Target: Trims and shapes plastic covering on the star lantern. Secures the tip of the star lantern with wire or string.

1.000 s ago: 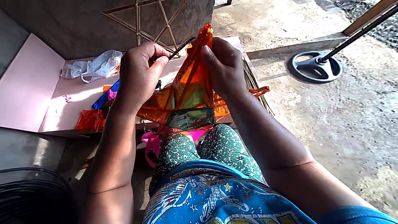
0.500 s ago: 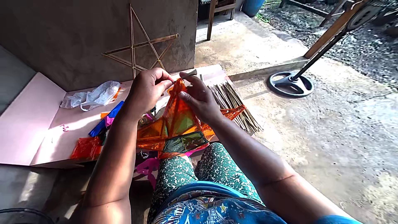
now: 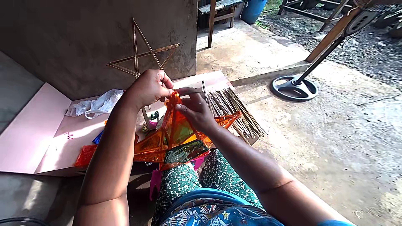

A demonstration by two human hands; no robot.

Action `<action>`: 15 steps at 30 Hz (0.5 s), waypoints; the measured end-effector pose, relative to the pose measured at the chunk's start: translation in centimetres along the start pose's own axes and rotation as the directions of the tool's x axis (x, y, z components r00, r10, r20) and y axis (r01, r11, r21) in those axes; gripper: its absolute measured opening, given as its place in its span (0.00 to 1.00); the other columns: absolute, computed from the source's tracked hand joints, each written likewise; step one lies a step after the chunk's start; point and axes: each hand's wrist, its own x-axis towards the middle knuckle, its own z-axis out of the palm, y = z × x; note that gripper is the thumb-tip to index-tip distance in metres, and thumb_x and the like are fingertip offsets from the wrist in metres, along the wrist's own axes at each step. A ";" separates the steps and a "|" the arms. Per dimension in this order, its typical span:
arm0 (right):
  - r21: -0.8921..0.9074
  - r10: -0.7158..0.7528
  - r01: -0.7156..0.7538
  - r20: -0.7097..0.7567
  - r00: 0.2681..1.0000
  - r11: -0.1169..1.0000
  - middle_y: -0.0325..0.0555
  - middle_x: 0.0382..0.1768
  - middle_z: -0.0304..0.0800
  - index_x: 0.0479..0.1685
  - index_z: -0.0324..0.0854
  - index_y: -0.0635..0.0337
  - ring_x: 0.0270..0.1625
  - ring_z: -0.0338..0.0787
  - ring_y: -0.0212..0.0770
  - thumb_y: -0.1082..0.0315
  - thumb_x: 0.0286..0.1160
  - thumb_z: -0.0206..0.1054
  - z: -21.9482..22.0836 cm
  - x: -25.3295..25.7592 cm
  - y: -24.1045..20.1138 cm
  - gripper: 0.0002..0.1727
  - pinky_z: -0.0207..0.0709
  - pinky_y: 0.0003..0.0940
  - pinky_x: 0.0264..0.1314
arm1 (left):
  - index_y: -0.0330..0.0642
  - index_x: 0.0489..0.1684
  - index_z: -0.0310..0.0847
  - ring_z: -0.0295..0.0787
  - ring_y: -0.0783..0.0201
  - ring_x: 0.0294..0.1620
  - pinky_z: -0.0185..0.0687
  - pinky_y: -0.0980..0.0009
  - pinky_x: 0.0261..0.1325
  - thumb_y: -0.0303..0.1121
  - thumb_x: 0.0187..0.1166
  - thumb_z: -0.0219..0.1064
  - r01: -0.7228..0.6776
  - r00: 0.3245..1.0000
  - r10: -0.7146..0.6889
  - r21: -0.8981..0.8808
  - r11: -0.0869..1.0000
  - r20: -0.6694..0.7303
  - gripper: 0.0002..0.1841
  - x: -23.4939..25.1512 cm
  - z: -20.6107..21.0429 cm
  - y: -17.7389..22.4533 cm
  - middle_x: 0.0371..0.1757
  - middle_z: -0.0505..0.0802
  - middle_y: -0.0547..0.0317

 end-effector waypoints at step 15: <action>0.008 0.013 -0.013 -0.061 0.998 1.000 0.45 0.48 0.91 0.78 0.65 0.66 0.46 0.92 0.28 0.76 0.82 0.64 0.2 0.1 0.4 0.26 0.87 0.27 0.56 | 0.38 0.37 0.86 0.87 0.76 0.28 0.84 0.83 0.31 0.15 0.76 0.65 -0.064 0.992 0.084 -0.196 0.979 0.094 0.08 -1.0 -2.0 -2.9 0.33 0.93 0.63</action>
